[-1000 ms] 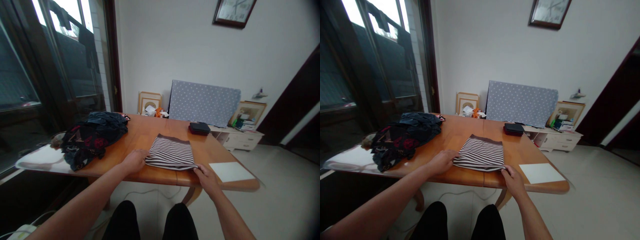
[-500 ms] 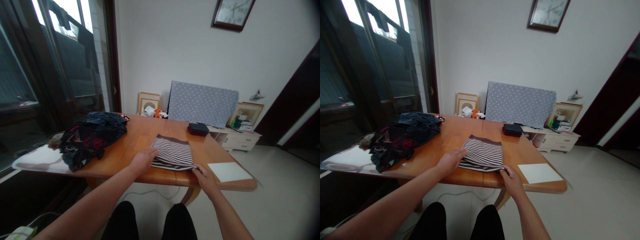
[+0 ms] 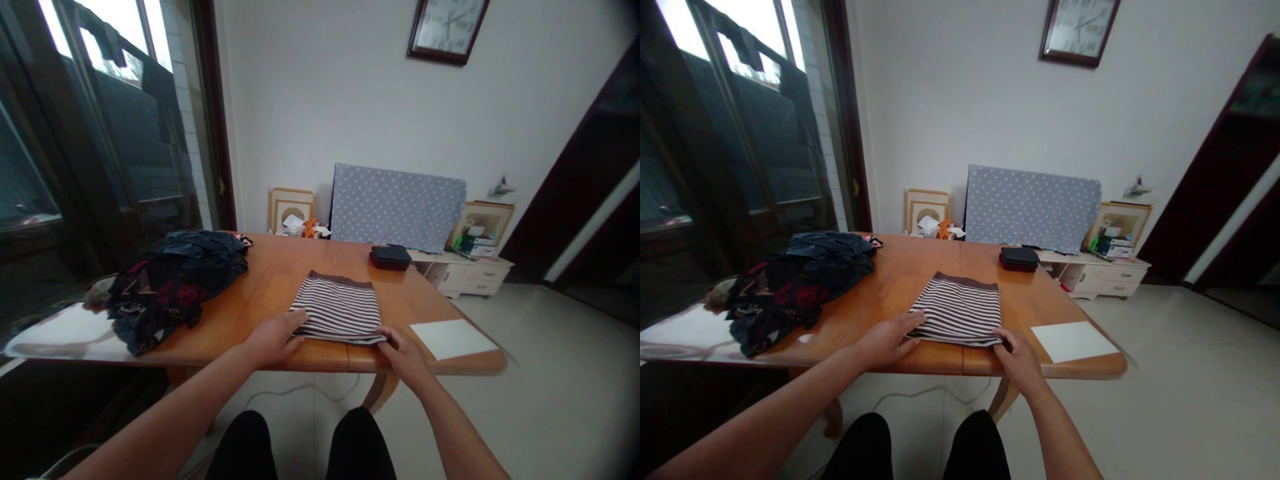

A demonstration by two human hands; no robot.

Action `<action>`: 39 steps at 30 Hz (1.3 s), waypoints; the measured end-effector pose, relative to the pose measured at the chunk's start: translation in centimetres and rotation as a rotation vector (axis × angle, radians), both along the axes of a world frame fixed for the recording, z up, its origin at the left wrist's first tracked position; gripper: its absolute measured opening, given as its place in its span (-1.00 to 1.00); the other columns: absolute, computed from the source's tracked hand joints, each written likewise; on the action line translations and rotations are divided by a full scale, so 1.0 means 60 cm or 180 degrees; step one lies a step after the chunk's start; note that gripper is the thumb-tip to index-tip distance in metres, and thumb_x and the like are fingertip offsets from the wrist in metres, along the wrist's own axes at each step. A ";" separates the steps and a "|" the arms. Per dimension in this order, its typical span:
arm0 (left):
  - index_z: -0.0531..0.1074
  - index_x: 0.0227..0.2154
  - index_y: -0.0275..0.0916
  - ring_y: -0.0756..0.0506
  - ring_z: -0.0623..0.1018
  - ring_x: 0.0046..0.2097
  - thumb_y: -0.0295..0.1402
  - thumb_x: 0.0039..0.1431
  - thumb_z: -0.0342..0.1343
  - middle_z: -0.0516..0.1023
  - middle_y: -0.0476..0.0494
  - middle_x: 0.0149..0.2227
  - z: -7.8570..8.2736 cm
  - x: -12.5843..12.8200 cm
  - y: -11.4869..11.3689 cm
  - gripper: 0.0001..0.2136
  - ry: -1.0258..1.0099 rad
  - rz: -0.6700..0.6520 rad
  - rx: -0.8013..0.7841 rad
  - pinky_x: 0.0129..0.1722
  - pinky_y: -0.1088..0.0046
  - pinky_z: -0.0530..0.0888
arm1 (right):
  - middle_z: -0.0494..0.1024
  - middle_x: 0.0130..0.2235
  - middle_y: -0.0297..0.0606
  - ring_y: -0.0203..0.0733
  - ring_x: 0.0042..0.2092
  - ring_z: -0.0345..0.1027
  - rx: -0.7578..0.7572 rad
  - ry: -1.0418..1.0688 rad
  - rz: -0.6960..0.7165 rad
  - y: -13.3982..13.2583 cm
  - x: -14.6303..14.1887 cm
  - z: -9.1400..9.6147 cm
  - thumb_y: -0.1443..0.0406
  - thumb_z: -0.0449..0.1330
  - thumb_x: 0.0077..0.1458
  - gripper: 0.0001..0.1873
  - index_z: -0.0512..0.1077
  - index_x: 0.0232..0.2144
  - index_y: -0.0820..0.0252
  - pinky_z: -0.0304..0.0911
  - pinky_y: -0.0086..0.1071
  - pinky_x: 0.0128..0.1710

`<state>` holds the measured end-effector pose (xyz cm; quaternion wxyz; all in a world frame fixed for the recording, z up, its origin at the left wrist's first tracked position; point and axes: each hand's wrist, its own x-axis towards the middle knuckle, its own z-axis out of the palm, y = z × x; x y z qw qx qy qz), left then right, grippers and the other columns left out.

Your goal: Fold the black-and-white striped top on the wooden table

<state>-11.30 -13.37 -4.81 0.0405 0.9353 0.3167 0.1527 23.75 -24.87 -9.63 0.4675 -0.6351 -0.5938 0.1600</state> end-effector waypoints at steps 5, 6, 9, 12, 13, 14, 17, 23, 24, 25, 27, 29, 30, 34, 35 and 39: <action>0.32 0.19 -0.17 -0.27 0.28 0.30 -0.07 0.19 0.10 0.33 -0.23 0.27 0.018 0.027 -0.015 -0.46 -0.0030 0.0079 0.0327 0.33 0.08 0.10 | 0.59 -0.04 -0.21 0.01 0.05 0.40 0.0016 0.0456 -0.0034 -0.008 -0.010 0.033 0.12 0.17 0.07 -0.62 0.55 -0.10 0.09 0.24 -0.14 0.10; 0.32 0.18 -0.18 -0.27 0.27 0.30 -0.05 0.19 0.11 0.33 -0.24 0.27 0.020 0.037 -0.019 -0.45 -0.0062 0.0075 0.0388 0.33 0.09 0.08 | 0.60 -0.05 -0.20 0.02 0.03 0.42 -0.0022 0.0546 -0.0065 -0.008 -0.012 0.039 0.11 0.16 0.07 -0.60 0.55 -0.09 0.11 0.26 -0.15 0.08; 0.27 0.21 -0.23 -0.28 0.24 0.31 0.00 0.16 0.12 0.28 -0.29 0.29 0.020 0.076 -0.031 -0.37 -0.0156 0.0061 0.0445 0.32 0.14 0.09 | 0.62 -0.11 -0.21 0.01 -0.05 0.45 -0.0063 0.0588 -0.0076 -0.005 -0.017 0.055 0.09 0.17 0.05 -0.59 0.55 -0.11 0.15 0.28 -0.17 0.03; 0.22 0.23 -0.25 -0.30 0.28 0.27 0.00 0.13 0.14 0.31 -0.32 0.27 0.013 0.119 -0.047 -0.33 -0.0197 0.0108 0.0387 0.28 0.13 0.15 | 0.63 -0.16 -0.22 -0.01 -0.11 0.46 -0.0032 0.0424 -0.0076 0.005 -0.018 0.061 0.09 0.17 0.06 -0.59 0.55 -0.10 0.16 0.28 -0.18 -0.01; 0.23 0.22 -0.25 -0.31 0.32 0.25 -0.01 0.14 0.14 0.34 -0.33 0.24 0.011 0.131 -0.052 -0.34 -0.0209 0.0165 0.0379 0.27 0.12 0.17 | 0.63 -0.15 -0.22 -0.01 -0.11 0.46 0.0000 0.0371 -0.0079 0.008 -0.018 0.062 0.10 0.16 0.07 -0.60 0.55 -0.10 0.15 0.29 -0.18 -0.02; 0.24 0.20 -0.25 -0.31 0.35 0.21 -0.02 0.16 0.13 0.38 -0.33 0.20 0.010 0.142 -0.056 -0.38 -0.0220 0.0247 0.0383 0.25 0.11 0.19 | 0.62 -0.14 -0.22 -0.02 -0.10 0.46 0.0044 0.0337 -0.0074 0.012 -0.017 0.062 0.11 0.16 0.08 -0.61 0.55 -0.10 0.15 0.28 -0.19 -0.02; 0.32 0.09 -0.22 -0.30 0.43 0.10 -0.18 0.21 0.07 0.48 -0.31 0.04 0.011 0.159 -0.060 -0.58 -0.0170 0.0511 0.0411 0.16 0.11 0.27 | 0.61 -0.10 -0.23 -0.03 -0.05 0.44 0.0212 0.0373 -0.0051 0.023 -0.011 0.063 0.13 0.16 0.10 -0.63 0.54 -0.09 0.13 0.26 -0.19 0.02; 0.36 -0.05 -0.17 -0.21 0.47 0.05 -0.56 0.18 -0.08 0.50 -0.24 -0.01 0.013 0.132 -0.035 -0.68 0.0064 0.0897 0.0430 0.05 0.22 0.35 | 0.62 -0.09 -0.26 -0.04 -0.03 0.44 0.0310 0.0627 -0.0086 0.022 -0.006 0.071 0.10 0.16 0.09 -0.62 0.55 -0.10 0.10 0.25 -0.21 0.04; 0.35 -0.01 -0.17 -0.21 0.46 0.07 -0.58 0.18 -0.10 0.49 -0.24 0.02 0.011 0.122 -0.029 -0.64 0.0052 0.0949 0.0448 0.06 0.22 0.35 | 0.62 -0.10 -0.25 -0.04 -0.05 0.44 0.0301 0.0648 -0.0112 0.019 -0.007 0.071 0.09 0.16 0.09 -0.62 0.56 -0.10 0.11 0.26 -0.22 0.02; 0.33 0.03 -0.17 -0.21 0.45 0.10 -0.58 0.17 -0.10 0.48 -0.25 0.06 0.009 0.111 -0.023 -0.61 0.0038 0.0991 0.0457 0.06 0.22 0.35 | 0.62 -0.12 -0.25 -0.04 -0.08 0.44 0.0272 0.0664 -0.0137 0.016 -0.008 0.070 0.09 0.16 0.09 -0.61 0.56 -0.10 0.11 0.28 -0.23 -0.01; 0.30 0.08 -0.18 -0.21 0.45 0.11 -0.59 0.16 -0.10 0.46 -0.26 0.10 0.007 0.089 -0.014 -0.57 0.0033 0.1054 0.0431 0.07 0.23 0.35 | 0.62 -0.20 -0.23 -0.05 -0.17 0.45 0.0156 0.0716 -0.0176 0.010 -0.011 0.064 0.07 0.17 0.07 -0.58 0.56 -0.10 0.14 0.31 -0.25 -0.11; 0.30 0.09 -0.18 -0.21 0.48 0.09 -0.58 0.16 -0.09 0.48 -0.25 0.10 0.009 0.070 -0.008 -0.56 0.0091 0.1044 0.0363 0.05 0.23 0.37 | 0.61 -0.27 -0.24 -0.07 -0.23 0.44 0.0078 0.0813 -0.0218 0.006 -0.014 0.054 0.05 0.18 0.06 -0.56 0.56 -0.11 0.17 0.32 -0.27 -0.18; 0.30 0.09 -0.17 -0.21 0.49 0.08 -0.57 0.16 -0.09 0.49 -0.24 0.09 0.012 0.063 -0.006 -0.56 0.0139 0.1004 0.0330 0.05 0.24 0.37 | 0.61 -0.28 -0.25 -0.07 -0.24 0.44 0.0080 0.0854 -0.0235 0.004 -0.015 0.048 0.04 0.18 0.06 -0.56 0.55 -0.11 0.17 0.33 -0.27 -0.18; 0.30 0.09 -0.13 -0.20 0.52 0.02 -0.54 0.17 -0.06 0.53 -0.23 0.01 0.036 0.044 -0.010 -0.58 0.0376 0.0801 0.0254 0.02 0.24 0.38 | 0.62 -0.22 -0.21 -0.03 -0.16 0.45 0.0126 0.0976 -0.0193 -0.011 -0.018 0.036 0.01 0.21 0.02 -0.51 0.55 -0.09 0.16 0.32 -0.24 -0.10; 0.30 0.09 -0.14 -0.21 0.53 0.00 -0.53 0.17 -0.06 0.55 -0.24 -0.01 0.043 0.040 -0.014 -0.58 0.0436 0.0779 0.0244 0.00 0.24 0.39 | 0.62 -0.19 -0.20 -0.02 -0.14 0.46 0.0109 0.0988 -0.0164 -0.018 -0.020 0.037 0.00 0.21 0.02 -0.50 0.55 -0.08 0.16 0.32 -0.23 -0.09; 0.33 0.05 -0.14 -0.24 0.56 -0.06 -0.53 0.13 -0.04 0.57 -0.24 -0.09 0.069 0.024 -0.037 -0.59 0.0579 0.0651 0.0196 -0.07 0.23 0.41 | 0.61 -0.15 -0.16 0.03 -0.07 0.44 0.0146 0.0972 -0.0130 -0.053 -0.034 0.052 -0.02 0.19 0.06 -0.50 0.55 -0.09 0.17 0.30 -0.19 -0.02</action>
